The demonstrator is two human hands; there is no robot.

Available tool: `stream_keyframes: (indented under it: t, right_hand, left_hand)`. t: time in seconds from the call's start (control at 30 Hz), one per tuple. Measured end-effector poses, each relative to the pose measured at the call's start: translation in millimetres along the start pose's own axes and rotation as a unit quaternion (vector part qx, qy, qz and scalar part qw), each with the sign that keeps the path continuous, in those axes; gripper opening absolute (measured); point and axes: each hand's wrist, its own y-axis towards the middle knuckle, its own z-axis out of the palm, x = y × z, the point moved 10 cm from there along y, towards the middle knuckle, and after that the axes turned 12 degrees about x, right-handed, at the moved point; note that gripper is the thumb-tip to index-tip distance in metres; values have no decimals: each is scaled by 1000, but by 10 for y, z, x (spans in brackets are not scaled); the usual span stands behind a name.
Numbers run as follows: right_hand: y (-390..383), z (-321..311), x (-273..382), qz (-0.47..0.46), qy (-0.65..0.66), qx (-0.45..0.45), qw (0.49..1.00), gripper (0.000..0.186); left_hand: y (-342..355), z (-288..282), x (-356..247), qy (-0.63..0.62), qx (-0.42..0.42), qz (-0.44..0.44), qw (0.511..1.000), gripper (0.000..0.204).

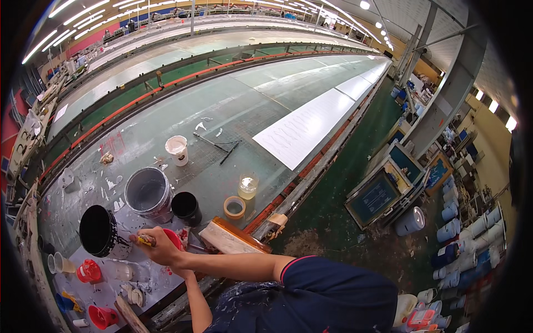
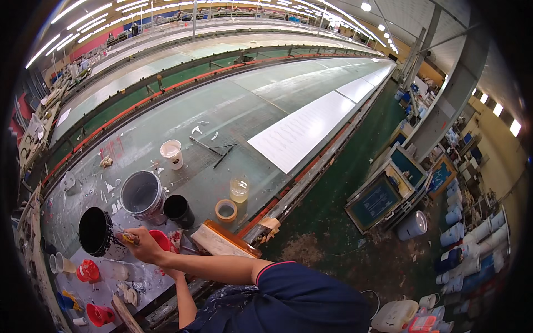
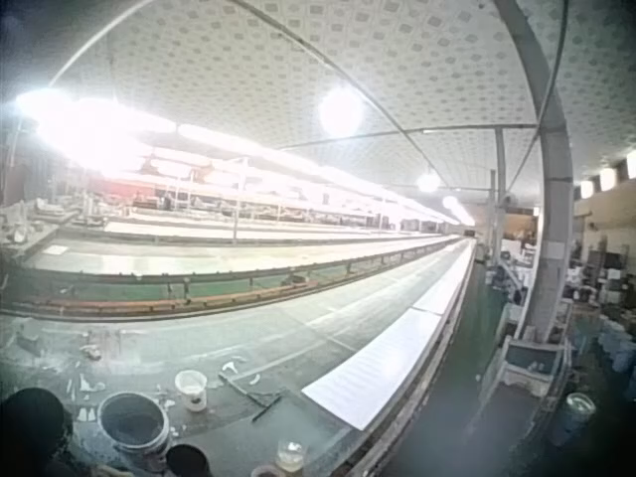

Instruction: The recorder is mixing red ink in a small container and cleaning a paint brush in a print shop setting.

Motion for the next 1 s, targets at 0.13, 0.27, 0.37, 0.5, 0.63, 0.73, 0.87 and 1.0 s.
stream_keyframes:
  t: [0.13,0.27,0.37,0.5,0.63,0.73,0.87,1.0]
  right_hand:
    - [86,141,-291,84,-9,27,996,34]
    - [110,14,141,4,3,7,1000,33]
    - [73,122,-258,35,-7,26,999,34]
    - [110,184,-121,36,-29,37,998,36]
    - [29,125,138,-19,-11,45,999,38]
    - [37,110,-361,70,-8,51,996,39]
    - [20,149,-15,58,12,64,996,39]
    - [-53,-9,65,29,12,57,998,40]
  left_hand:
    - [10,20,327,27,41,-117,992,48]
    - [-68,-129,-204,-84,-67,-69,992,51]
    - [20,57,143,-9,28,-98,995,51]
    - [9,48,365,43,-10,-91,995,51]
    - [-4,56,386,1,1,-100,995,51]
    - [-14,68,192,38,10,-90,995,50]
    - [-49,-40,242,11,-36,-38,999,45]
    - [-34,10,167,-17,13,-104,994,42]
